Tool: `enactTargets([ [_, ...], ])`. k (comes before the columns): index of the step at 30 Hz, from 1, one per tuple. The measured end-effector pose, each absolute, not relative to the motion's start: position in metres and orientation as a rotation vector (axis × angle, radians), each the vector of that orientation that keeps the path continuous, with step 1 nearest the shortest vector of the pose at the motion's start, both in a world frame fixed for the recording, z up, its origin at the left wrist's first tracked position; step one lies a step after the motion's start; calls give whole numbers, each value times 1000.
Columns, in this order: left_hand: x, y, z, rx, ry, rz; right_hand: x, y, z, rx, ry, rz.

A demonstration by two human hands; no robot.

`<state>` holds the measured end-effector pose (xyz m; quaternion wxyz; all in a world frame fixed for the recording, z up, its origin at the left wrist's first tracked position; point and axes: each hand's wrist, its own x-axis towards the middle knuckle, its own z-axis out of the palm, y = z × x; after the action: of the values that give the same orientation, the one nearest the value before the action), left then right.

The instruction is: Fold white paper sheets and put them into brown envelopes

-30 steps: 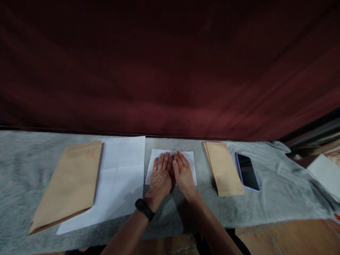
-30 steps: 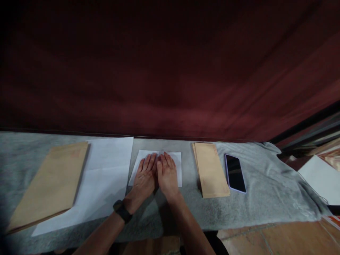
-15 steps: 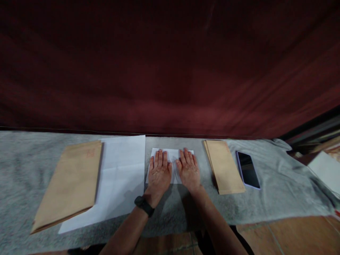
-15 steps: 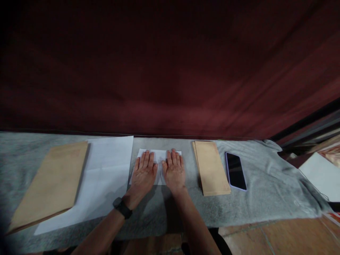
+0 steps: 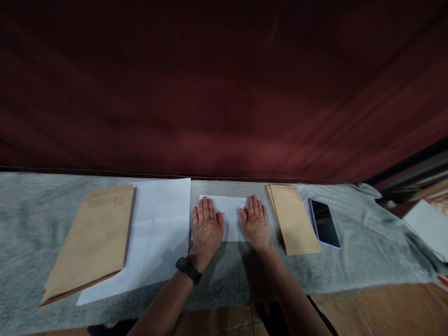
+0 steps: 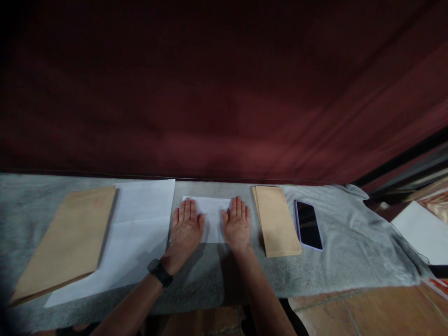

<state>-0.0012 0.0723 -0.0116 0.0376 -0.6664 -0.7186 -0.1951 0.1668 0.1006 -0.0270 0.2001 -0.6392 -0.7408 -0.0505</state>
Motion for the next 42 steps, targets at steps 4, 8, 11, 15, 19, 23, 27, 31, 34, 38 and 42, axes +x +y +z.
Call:
enactTargets([
  [4, -1, 72, -8, -2034, -2248, -585, 164, 100, -20, -1813, -2041, -155],
  [8, -1, 71, -6, -2038, -2246, -575, 150, 94, -10, -1677, -2110, -87],
  [11, -1, 71, -7, -2038, -2220, -594, 137, 87, -8, -1563, -2208, 14],
  [15, -4, 72, -8, -2004, -2217, -652, 128, 81, -9, -1533, -2289, 70],
  [19, -11, 73, -1, -1979, -2221, -737, 127, 80, -11, -1563, -2286, 46],
  [23, -22, 73, 12, -1939, -2334, -690, 128, 81, -12, -1541, -2301, 17],
  [27, -29, 75, 17, -1997, -2423, -711, 129, 81, -13, -1539, -2315, -7],
  [31, -36, 77, 12, -2037, -2483, -857, 131, 82, -12, -1517, -2343, -18],
  [34, -41, 76, 9, -2074, -2480, -871, 133, 83, -12, -1511, -2340, -21],
  [38, -39, 68, 20, -2054, -2435, -721, 132, 83, -12, -1530, -2341, -23],
  [42, -21, 59, 31, -2002, -2261, -490, 131, 82, -13, -1546, -2342, -30],
])
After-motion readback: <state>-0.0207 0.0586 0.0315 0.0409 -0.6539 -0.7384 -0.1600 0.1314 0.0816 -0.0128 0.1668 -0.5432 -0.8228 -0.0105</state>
